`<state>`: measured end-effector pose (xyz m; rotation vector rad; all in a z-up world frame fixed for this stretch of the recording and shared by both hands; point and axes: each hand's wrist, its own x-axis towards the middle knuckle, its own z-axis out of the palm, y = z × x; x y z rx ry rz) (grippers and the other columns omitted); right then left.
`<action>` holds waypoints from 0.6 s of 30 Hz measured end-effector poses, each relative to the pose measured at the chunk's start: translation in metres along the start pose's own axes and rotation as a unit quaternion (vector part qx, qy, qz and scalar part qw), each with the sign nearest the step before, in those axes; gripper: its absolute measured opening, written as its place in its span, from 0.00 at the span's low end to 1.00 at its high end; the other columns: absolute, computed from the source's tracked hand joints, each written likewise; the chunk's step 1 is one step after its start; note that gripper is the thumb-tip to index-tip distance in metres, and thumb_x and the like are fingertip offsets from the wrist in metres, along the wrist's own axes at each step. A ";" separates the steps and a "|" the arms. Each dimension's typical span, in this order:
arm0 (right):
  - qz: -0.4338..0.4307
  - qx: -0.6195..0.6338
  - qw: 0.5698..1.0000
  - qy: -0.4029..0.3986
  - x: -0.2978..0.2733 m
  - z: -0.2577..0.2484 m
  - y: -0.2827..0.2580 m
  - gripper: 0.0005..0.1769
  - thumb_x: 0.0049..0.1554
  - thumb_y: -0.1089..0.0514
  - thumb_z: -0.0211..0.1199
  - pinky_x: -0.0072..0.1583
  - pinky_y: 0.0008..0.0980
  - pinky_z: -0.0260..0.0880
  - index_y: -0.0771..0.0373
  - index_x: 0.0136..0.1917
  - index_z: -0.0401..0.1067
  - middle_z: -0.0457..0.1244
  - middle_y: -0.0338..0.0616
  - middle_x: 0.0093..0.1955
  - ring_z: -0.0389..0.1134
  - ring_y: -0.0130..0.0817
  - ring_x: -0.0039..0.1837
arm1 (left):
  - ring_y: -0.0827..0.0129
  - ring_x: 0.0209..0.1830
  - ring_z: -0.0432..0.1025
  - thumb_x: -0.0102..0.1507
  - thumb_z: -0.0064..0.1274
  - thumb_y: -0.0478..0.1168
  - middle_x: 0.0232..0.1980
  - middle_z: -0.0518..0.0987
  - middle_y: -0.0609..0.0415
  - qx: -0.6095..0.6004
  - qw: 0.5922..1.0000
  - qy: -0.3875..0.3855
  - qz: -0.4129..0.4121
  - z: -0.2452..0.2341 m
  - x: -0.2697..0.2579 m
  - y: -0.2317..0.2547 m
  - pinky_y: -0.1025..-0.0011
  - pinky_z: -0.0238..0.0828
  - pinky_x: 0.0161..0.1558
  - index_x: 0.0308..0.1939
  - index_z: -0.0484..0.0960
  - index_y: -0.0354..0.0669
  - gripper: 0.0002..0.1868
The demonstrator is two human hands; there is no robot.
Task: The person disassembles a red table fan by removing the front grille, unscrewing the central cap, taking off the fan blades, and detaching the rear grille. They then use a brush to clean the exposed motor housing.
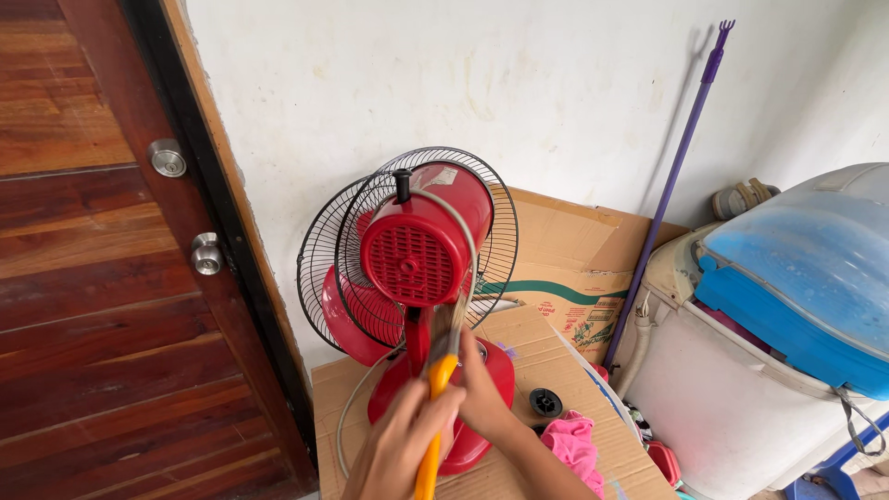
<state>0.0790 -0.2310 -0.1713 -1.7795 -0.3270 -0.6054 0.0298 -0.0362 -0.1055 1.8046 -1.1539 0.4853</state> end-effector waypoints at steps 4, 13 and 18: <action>0.012 -0.058 0.998 0.002 0.008 0.003 0.010 0.42 0.49 0.62 0.67 0.70 0.39 0.64 0.64 0.75 0.56 0.61 0.55 0.68 0.63 0.46 0.71 | 0.53 0.49 0.76 0.54 0.53 0.25 0.49 0.69 0.45 0.004 0.996 -0.077 -0.037 -0.018 0.017 0.004 0.62 0.73 0.49 0.53 0.75 0.46 0.24; 0.045 -0.172 0.983 -0.049 0.027 -0.010 -0.013 0.45 0.50 0.58 0.73 0.67 0.38 0.68 0.63 0.75 0.54 0.57 0.52 0.69 0.65 0.43 0.69 | 0.59 0.40 0.77 0.65 0.54 0.39 0.43 0.73 0.48 -0.020 0.982 0.156 -0.101 -0.012 0.014 0.015 0.66 0.74 0.42 0.46 0.80 0.43 0.07; -0.043 -0.212 0.975 -0.038 0.027 -0.012 -0.004 0.43 0.48 0.61 0.76 0.67 0.43 0.66 0.65 0.72 0.60 0.58 0.57 0.69 0.61 0.51 0.71 | 0.57 0.35 0.74 0.63 0.61 0.42 0.37 0.71 0.48 -0.070 0.994 -0.015 -0.081 -0.016 0.022 0.018 0.65 0.71 0.39 0.37 0.80 0.38 0.10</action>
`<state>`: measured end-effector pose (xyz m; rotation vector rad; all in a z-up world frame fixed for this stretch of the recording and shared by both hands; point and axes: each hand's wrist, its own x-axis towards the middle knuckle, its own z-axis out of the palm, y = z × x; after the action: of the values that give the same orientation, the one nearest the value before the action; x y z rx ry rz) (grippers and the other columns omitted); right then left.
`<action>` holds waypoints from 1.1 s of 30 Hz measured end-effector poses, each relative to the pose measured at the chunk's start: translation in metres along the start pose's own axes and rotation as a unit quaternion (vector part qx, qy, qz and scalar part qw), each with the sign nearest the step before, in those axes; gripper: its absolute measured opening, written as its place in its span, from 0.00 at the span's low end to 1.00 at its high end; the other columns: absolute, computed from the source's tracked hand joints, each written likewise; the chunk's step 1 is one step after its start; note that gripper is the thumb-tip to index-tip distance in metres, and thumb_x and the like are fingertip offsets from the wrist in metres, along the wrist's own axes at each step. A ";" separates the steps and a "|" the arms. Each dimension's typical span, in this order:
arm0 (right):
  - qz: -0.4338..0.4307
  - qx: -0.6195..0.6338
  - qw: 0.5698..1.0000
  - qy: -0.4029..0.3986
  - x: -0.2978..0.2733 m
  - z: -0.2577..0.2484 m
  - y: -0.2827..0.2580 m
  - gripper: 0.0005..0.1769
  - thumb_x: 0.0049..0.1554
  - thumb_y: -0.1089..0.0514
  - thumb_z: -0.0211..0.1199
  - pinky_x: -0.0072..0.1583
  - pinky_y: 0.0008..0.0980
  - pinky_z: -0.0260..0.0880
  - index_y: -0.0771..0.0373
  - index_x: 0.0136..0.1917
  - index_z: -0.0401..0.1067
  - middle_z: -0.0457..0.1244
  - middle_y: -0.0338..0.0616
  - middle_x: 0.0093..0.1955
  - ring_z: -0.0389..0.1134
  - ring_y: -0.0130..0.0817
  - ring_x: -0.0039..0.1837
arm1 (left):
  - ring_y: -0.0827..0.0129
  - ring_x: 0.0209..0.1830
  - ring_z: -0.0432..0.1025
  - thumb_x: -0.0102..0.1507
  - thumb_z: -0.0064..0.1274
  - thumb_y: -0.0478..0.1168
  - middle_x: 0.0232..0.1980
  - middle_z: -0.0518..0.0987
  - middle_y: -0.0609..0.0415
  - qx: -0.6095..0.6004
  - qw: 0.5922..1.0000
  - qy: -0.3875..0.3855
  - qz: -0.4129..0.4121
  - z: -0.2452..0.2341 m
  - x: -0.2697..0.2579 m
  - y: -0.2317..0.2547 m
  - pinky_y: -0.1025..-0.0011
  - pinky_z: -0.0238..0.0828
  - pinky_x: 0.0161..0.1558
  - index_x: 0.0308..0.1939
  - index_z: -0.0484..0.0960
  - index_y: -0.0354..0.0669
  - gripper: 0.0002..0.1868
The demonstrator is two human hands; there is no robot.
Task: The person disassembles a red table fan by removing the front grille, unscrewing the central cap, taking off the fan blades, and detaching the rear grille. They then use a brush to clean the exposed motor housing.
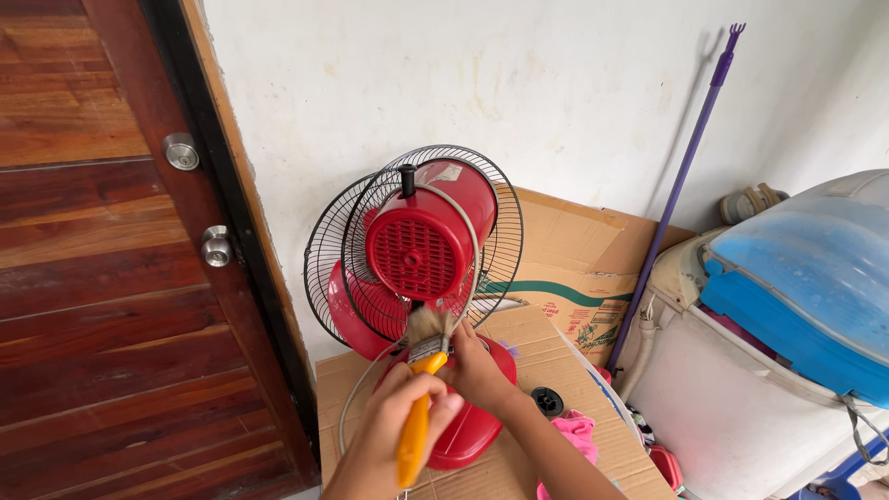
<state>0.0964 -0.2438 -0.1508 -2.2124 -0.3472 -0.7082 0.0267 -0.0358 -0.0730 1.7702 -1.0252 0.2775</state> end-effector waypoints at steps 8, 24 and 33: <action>0.115 0.047 0.992 -0.033 0.002 0.002 -0.003 0.48 0.51 0.59 0.72 0.63 0.34 0.73 0.63 0.77 0.50 0.58 0.51 0.70 0.71 0.41 0.63 | 0.48 0.39 0.73 0.68 0.50 0.43 0.39 0.72 0.45 0.088 0.989 0.100 -0.062 -0.014 0.004 0.004 0.59 0.68 0.39 0.42 0.77 0.38 0.11; 0.094 0.057 0.991 -0.072 -0.003 0.025 0.060 0.13 0.58 0.57 0.63 0.59 0.37 0.72 0.64 0.54 0.71 0.67 0.53 0.54 0.69 0.45 0.58 | 0.54 0.41 0.71 0.65 0.57 0.36 0.43 0.67 0.45 0.074 0.991 0.036 0.103 0.020 0.013 0.014 0.61 0.69 0.42 0.45 0.78 0.38 0.07; -0.033 -0.065 0.997 -0.029 -0.002 0.028 0.067 0.22 0.57 0.60 0.62 0.65 0.41 0.64 0.60 0.64 0.66 0.61 0.52 0.60 0.64 0.46 0.66 | 0.50 0.44 0.73 0.65 0.53 0.36 0.46 0.69 0.43 0.050 0.993 0.032 0.101 0.021 0.037 0.019 0.57 0.71 0.45 0.47 0.78 0.39 0.08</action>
<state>0.1353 -0.2671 -0.2074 -2.3577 -0.4148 -0.7208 0.0297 -0.0746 -0.0474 1.7363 -1.1626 0.5161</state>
